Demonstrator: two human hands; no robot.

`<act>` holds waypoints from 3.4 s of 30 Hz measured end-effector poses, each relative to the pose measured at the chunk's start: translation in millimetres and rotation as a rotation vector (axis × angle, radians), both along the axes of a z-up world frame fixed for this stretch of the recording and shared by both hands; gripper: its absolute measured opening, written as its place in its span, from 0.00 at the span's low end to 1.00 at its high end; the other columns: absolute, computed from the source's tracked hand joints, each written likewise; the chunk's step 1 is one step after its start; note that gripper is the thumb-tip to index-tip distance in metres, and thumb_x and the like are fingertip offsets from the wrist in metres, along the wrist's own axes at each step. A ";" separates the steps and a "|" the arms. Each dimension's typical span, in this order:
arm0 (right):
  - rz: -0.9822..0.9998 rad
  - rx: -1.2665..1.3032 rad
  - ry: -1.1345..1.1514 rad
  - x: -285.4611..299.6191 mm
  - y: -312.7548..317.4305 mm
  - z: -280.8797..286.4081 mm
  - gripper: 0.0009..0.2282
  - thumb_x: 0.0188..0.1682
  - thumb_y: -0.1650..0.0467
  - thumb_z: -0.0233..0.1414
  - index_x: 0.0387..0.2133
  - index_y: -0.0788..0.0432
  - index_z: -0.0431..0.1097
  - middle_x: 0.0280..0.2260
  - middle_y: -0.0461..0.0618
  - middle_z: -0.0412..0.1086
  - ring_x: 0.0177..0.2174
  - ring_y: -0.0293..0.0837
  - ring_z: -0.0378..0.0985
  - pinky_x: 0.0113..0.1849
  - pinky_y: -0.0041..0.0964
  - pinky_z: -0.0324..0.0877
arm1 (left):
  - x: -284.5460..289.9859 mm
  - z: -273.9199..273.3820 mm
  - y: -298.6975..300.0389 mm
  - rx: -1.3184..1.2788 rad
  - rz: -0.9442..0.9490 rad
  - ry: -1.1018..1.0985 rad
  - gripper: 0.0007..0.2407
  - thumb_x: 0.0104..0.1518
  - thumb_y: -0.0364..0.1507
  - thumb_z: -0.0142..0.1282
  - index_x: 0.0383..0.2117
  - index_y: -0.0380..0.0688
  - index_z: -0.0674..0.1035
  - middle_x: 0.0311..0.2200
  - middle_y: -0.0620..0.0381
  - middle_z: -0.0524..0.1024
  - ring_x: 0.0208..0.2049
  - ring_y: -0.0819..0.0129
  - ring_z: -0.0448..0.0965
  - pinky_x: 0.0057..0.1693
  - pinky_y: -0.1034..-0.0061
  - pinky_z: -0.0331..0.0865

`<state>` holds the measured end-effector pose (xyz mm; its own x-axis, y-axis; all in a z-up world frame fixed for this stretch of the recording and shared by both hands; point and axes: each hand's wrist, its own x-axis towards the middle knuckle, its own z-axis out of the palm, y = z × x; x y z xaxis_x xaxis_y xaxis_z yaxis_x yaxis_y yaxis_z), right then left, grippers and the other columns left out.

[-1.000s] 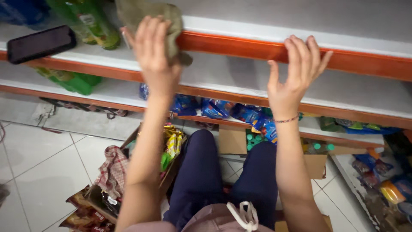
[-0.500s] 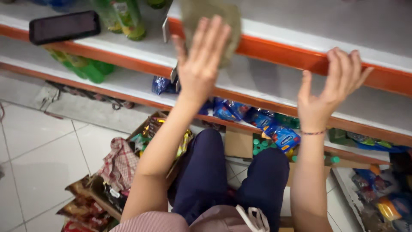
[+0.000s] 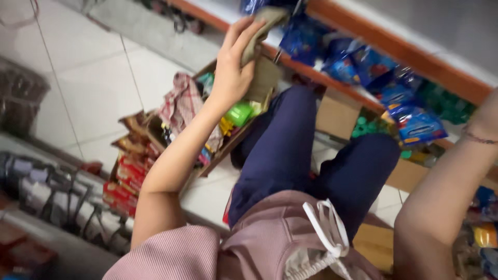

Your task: The person cleans a shelf with a cloth and a spray bottle, then uses a handheld scanner to scan several small boxes and packages, placing them back on the shelf.

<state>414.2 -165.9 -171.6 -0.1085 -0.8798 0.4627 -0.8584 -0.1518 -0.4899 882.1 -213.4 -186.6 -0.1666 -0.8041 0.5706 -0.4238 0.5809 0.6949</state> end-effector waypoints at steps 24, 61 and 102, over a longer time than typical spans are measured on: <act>0.722 0.322 -0.399 396.5 3.6 -191.3 0.15 0.45 0.79 0.58 0.47 0.61 0.73 0.49 0.54 0.67 0.39 0.44 0.77 0.47 0.38 0.72 | 166.4 -295.4 70.2 1.358 0.577 -0.323 0.35 0.53 0.61 0.44 0.53 0.46 0.81 0.74 0.41 0.36 0.74 0.37 0.32 0.68 0.28 0.35; 0.684 0.592 -1.765 382.3 2.4 -147.2 0.24 0.53 0.80 0.49 0.65 0.69 0.56 0.58 0.59 0.66 0.56 0.51 0.70 0.58 0.45 0.67 | 71.7 -10.0 79.9 0.128 0.399 -0.218 0.30 0.40 0.31 0.76 0.54 0.45 0.77 0.49 0.33 0.72 0.51 0.43 0.73 0.58 0.61 0.68; -0.240 -0.691 0.468 65.7 -72.5 133.4 0.14 0.57 0.64 0.47 0.47 0.58 0.76 0.50 0.49 0.76 0.51 0.46 0.72 0.55 0.46 0.51 | -149.9 174.2 -127.6 -0.878 0.097 -0.282 0.14 0.60 0.30 0.61 0.48 0.36 0.79 0.51 0.41 0.74 0.55 0.47 0.76 0.67 0.45 0.64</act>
<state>479.9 -238.4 -38.2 0.0799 -0.3630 0.9284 -0.9956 -0.0741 0.0568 732.2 -340.9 -12.4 -0.3466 -0.1204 0.9303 -0.5846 0.8033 -0.1138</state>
